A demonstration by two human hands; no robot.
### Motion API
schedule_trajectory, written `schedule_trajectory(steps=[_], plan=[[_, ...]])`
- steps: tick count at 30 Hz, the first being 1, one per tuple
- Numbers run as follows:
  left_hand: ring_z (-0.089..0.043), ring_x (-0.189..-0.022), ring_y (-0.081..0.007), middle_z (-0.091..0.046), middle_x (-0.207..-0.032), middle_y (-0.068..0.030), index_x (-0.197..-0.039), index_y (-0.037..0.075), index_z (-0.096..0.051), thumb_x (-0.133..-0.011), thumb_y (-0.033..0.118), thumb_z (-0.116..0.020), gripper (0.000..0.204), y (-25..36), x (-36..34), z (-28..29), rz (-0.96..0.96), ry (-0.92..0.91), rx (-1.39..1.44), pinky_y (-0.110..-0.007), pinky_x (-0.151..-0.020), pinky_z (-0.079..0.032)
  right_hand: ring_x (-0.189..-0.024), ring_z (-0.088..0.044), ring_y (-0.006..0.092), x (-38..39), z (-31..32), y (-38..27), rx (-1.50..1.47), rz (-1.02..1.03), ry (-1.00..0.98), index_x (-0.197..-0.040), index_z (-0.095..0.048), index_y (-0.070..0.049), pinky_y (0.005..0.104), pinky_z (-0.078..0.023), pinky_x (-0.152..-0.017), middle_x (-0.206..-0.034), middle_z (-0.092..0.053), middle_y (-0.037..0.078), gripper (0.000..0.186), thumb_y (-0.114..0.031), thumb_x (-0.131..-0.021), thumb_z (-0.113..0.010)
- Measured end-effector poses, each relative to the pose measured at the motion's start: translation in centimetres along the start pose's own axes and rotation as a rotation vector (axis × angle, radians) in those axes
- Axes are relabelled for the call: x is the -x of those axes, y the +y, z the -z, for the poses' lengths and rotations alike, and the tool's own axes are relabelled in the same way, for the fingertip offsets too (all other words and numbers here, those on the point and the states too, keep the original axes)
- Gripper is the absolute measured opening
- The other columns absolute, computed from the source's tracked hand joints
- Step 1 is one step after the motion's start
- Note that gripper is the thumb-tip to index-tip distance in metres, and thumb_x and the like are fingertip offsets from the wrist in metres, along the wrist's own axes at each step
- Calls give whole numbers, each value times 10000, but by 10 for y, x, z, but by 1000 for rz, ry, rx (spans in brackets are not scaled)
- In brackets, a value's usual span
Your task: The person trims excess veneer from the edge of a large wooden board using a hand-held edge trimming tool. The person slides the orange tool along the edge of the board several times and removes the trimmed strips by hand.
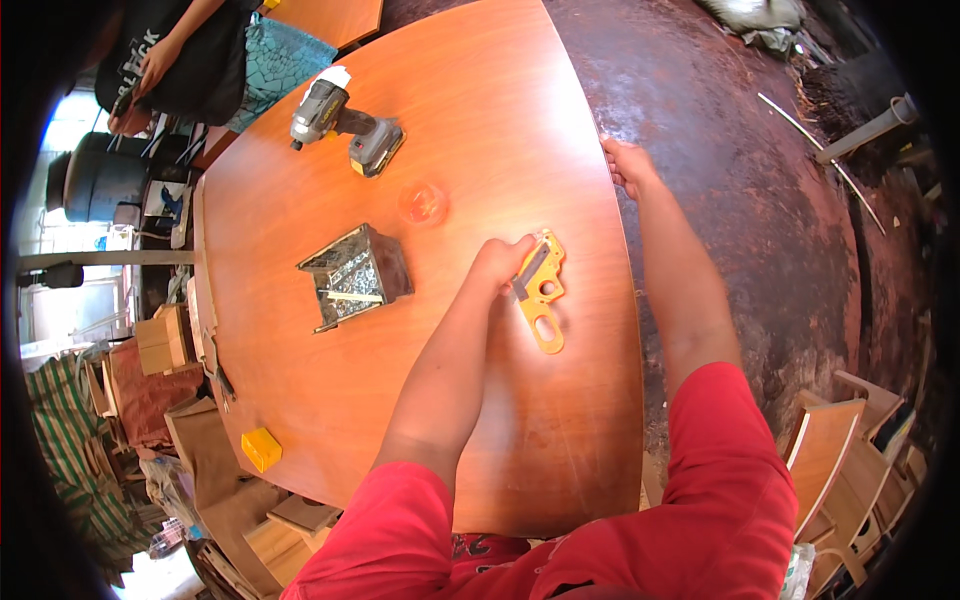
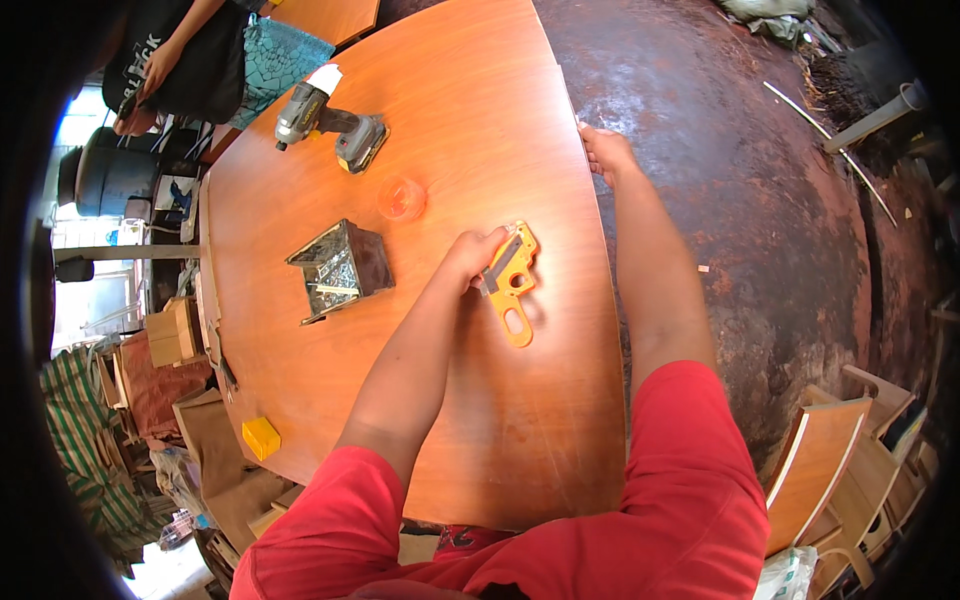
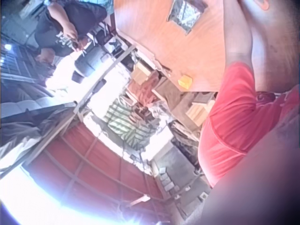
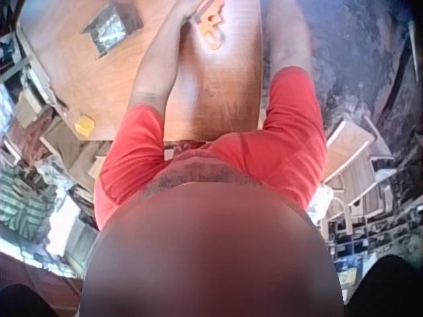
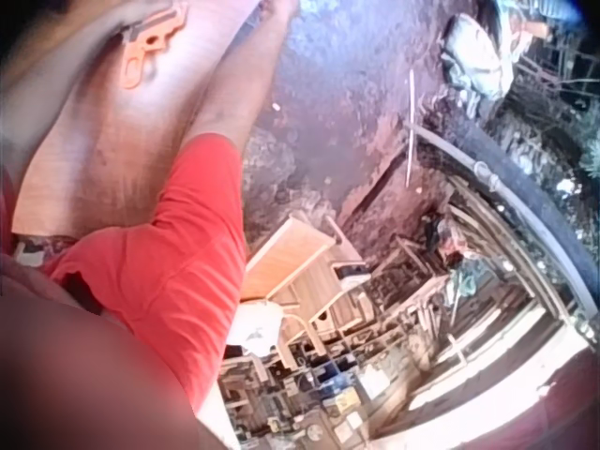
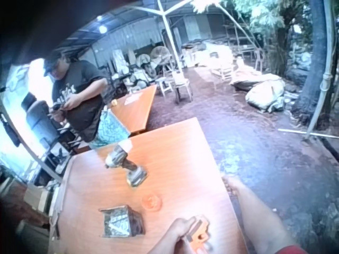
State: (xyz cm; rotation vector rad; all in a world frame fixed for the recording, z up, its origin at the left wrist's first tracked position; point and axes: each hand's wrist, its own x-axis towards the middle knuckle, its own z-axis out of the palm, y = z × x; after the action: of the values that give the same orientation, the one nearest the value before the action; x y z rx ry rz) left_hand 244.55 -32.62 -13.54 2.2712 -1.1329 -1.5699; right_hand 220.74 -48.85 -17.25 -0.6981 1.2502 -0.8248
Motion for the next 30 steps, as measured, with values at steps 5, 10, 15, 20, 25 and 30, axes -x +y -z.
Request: schedule_trajectory(steps=[5,10,15,20,25,30], plan=[[-584,-507,-238,-614,-674,-155,-748,-89,-626,-826,540,-562,637,-2,-2,0,14,1,-23,-372,-489,-507,-605,-564,51,7,-5,-3,28,-5,9,-977,-642,-66,215,-431,-513,-803,-665,-15,272,-331,-916,-650],[-603,-548,-249,-631,-716,-170,-790,-89,-639,-829,541,-562,636,3,2,1,17,-6,-31,-375,-498,-516,-623,-568,54,5,1,-2,1,8,-11,-987,-638,-68,213,-424,-523,-816,-668,-16,274,-330,-909,-661],[-613,-587,-257,-639,-749,-175,-814,-86,-644,-829,543,-563,635,4,4,1,20,-7,-34,-379,-512,-517,-634,-563,52,1,2,-2,2,-15,-9,-982,-641,-82,218,-407,-529,-818,-668,-25,261,-333,-911,-657],[-609,-594,-257,-633,-746,-169,-831,-82,-642,-831,541,-563,628,-1,3,4,26,11,-17,-384,-509,-506,-504,-433,-3,7,-7,-7,-19,-13,-40,-899,-652,-92,168,-380,-431,-628,-524,-96,216,-307,-927,-647],[-600,-576,-257,-626,-738,-174,-846,-88,-630,-835,540,-557,632,1,0,-1,-2,-14,-21,-385,-508,-499,-500,-430,5,2,1,-4,-24,8,-9,-889,-650,-86,175,-372,-437,-626,-538,-83,226,-306,-935,-633],[-596,-559,-257,-623,-728,-179,-832,-93,-627,-838,543,-552,641,-2,-2,0,13,12,-25,-387,-501,-492,-497,-435,13,9,-4,-5,-46,13,-31,-893,-638,-82,182,-367,-438,-648,-568,-66,231,-309,-935,-629]])
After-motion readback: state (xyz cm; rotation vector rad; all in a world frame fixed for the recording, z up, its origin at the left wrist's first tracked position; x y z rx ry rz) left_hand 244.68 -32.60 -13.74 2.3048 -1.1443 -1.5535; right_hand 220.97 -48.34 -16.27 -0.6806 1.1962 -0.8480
